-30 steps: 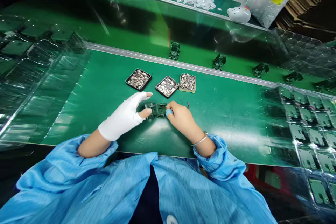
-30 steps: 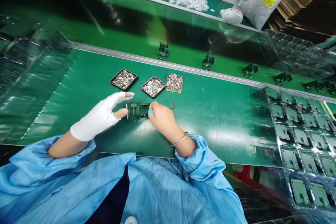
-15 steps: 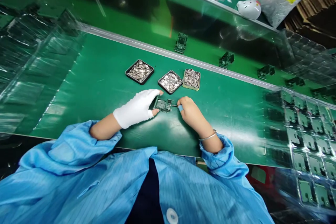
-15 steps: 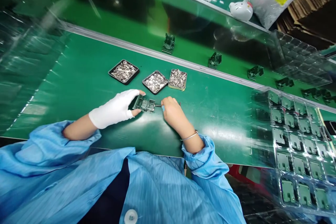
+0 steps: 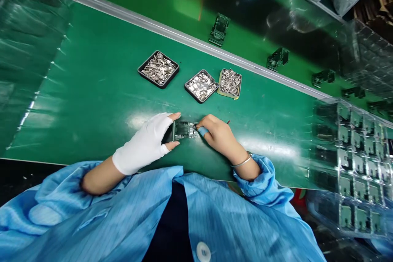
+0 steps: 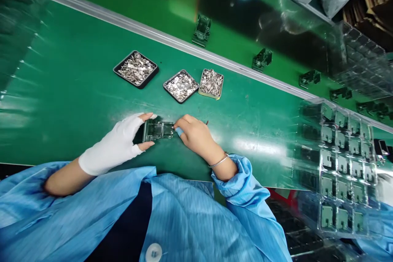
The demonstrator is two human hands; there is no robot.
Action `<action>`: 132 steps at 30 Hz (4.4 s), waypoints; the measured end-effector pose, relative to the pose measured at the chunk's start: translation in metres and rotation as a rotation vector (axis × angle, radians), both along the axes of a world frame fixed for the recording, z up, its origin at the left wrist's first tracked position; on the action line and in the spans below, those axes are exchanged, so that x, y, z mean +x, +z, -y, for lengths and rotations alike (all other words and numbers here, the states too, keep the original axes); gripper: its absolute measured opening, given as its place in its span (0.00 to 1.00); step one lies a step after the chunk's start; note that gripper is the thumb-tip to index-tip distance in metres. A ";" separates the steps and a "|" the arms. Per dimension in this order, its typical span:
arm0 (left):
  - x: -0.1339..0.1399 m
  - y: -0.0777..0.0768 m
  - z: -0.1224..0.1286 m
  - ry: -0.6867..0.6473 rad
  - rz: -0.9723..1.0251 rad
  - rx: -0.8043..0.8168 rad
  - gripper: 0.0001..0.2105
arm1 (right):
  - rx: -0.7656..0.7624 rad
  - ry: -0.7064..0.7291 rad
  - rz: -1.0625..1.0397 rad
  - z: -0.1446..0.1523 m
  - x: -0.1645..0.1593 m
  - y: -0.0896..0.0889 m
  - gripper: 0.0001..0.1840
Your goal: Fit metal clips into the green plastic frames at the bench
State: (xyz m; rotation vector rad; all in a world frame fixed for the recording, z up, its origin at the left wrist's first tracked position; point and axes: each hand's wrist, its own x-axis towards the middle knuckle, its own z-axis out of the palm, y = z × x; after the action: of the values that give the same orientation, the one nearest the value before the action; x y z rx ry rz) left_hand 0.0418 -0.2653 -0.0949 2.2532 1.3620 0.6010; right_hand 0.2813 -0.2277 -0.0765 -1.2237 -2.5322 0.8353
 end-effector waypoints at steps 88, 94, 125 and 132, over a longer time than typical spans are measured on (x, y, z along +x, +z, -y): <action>0.016 0.057 -0.031 0.158 0.077 0.152 0.14 | -0.085 -0.404 -0.704 -0.049 0.023 0.017 0.06; 0.050 0.060 -0.032 0.154 0.292 0.064 0.15 | 0.166 -0.292 -0.700 -0.006 -0.013 0.022 0.09; 0.030 0.054 -0.015 0.113 -0.342 0.650 0.16 | 0.049 -0.213 -0.698 0.010 -0.039 0.028 0.05; 0.021 0.040 -0.017 0.138 -0.081 0.394 0.16 | 0.218 -0.150 -0.448 0.005 -0.028 0.028 0.08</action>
State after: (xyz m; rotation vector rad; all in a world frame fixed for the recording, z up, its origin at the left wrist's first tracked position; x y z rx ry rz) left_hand 0.0626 -0.2488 -0.0549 2.5233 1.5614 0.9020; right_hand 0.2534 -0.2323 -0.0480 -1.0097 -2.0826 0.6850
